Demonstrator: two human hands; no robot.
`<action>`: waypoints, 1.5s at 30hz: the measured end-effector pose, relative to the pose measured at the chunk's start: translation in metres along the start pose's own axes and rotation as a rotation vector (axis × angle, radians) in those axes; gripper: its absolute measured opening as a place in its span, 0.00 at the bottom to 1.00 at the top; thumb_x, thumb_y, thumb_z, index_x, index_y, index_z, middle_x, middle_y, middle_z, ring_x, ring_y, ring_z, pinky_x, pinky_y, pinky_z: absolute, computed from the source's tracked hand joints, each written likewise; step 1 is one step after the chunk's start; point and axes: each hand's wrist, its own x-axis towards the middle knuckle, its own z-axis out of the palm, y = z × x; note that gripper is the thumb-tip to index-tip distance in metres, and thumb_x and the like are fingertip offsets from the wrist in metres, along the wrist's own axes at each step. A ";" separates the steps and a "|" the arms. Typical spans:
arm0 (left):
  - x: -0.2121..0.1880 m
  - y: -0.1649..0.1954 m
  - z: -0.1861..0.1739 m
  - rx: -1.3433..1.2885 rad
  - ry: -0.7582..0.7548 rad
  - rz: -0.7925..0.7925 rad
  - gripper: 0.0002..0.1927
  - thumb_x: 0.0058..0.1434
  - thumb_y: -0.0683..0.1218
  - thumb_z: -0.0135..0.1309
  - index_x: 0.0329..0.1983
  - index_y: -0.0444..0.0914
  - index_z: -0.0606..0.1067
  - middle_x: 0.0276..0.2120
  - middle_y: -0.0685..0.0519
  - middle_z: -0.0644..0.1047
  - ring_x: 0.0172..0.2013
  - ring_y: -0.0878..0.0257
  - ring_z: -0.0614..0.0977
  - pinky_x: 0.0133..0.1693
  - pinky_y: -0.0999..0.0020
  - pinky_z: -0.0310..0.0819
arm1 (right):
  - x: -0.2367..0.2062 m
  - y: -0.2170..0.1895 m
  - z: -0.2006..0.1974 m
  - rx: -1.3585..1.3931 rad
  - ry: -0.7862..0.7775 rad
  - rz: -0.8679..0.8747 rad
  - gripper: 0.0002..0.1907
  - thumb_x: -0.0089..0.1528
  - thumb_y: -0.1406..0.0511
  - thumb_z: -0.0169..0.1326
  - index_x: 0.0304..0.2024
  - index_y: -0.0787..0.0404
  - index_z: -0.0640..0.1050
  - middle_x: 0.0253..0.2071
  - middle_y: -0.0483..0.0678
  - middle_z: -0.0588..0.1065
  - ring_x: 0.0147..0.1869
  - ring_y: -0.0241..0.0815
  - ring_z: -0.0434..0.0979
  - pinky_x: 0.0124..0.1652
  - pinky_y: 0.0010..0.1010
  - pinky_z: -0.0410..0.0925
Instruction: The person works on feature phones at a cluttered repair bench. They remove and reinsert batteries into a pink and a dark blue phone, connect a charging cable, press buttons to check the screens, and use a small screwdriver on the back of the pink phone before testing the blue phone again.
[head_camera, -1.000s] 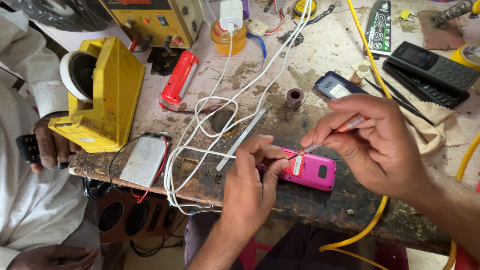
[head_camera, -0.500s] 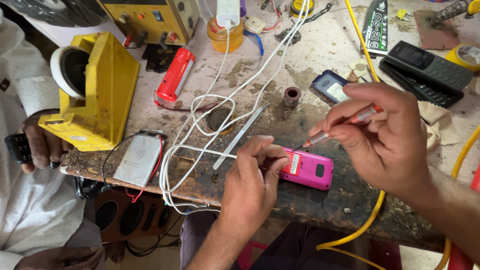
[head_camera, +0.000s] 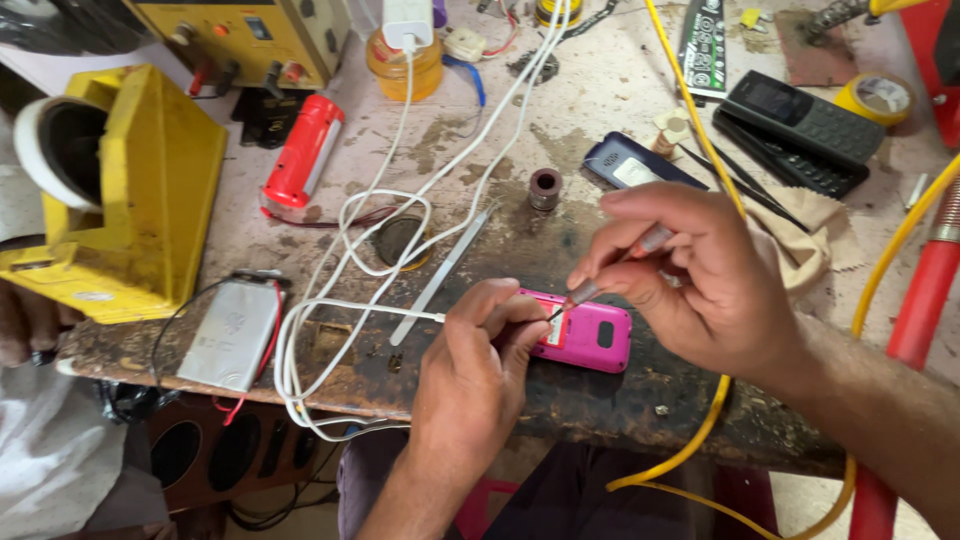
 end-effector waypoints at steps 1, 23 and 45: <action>0.000 0.000 0.000 0.006 -0.006 0.012 0.25 0.66 0.36 0.61 0.58 0.32 0.58 0.40 0.46 0.81 0.39 0.56 0.87 0.42 0.65 0.82 | 0.000 -0.002 0.000 0.009 -0.016 0.012 0.24 0.70 0.72 0.53 0.65 0.65 0.61 0.43 0.52 0.79 0.48 0.38 0.84 0.45 0.24 0.78; -0.008 -0.009 -0.036 -0.246 -0.251 -0.098 0.29 0.58 0.24 0.43 0.63 0.30 0.57 0.44 0.43 0.81 0.48 0.56 0.87 0.49 0.66 0.84 | -0.004 -0.008 0.031 -0.214 -0.099 -0.095 0.34 0.64 0.72 0.63 0.65 0.66 0.58 0.44 0.55 0.80 0.49 0.39 0.85 0.45 0.25 0.80; -0.004 -0.026 -0.044 -0.172 -0.255 -0.155 0.27 0.65 0.32 0.53 0.65 0.34 0.61 0.40 0.46 0.83 0.45 0.54 0.87 0.45 0.62 0.81 | -0.005 0.003 0.051 -0.271 -0.154 -0.052 0.33 0.63 0.70 0.61 0.65 0.63 0.59 0.46 0.55 0.79 0.50 0.39 0.85 0.48 0.26 0.81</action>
